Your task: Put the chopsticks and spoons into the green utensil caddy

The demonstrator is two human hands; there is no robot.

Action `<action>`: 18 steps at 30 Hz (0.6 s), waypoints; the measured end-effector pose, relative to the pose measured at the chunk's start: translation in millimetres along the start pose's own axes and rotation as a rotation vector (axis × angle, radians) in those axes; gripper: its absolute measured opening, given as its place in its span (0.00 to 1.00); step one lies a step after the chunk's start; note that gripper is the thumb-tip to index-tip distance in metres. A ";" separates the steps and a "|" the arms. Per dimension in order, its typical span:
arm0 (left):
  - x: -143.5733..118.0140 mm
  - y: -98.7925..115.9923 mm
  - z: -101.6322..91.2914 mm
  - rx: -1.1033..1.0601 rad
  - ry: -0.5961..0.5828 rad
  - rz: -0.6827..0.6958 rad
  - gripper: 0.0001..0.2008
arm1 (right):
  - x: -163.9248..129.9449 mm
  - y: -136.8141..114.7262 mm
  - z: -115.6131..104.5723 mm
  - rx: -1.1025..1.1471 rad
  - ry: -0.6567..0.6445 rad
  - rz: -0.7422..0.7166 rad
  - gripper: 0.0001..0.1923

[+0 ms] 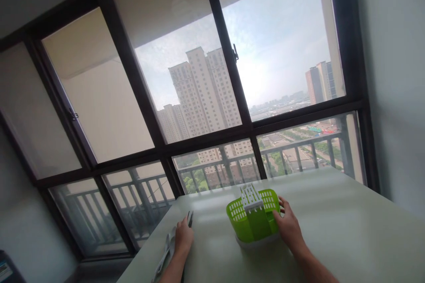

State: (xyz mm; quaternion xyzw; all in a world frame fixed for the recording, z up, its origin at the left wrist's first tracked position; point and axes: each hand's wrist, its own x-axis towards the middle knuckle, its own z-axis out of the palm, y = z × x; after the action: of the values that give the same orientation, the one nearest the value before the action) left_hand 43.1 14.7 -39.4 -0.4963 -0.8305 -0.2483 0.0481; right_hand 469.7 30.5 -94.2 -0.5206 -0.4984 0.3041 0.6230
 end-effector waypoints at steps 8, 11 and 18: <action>-26.8 -6.1 3.5 0.317 -0.036 0.135 0.30 | -1.2 -2.1 0.3 0.001 0.004 -0.004 0.36; -42.4 -23.1 2.2 0.461 -0.101 0.262 0.23 | -1.5 -2.0 0.9 0.008 0.012 -0.010 0.35; -57.9 -49.1 -16.7 0.404 -0.166 0.357 0.29 | -4.3 -7.8 1.7 0.022 0.007 -0.007 0.34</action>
State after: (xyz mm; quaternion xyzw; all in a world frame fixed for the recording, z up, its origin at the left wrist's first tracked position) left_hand 27.8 -58.2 -61.6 -0.6337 -0.7637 -0.0239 0.1210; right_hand 465.6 25.1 -88.2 -0.5131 -0.4947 0.3055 0.6314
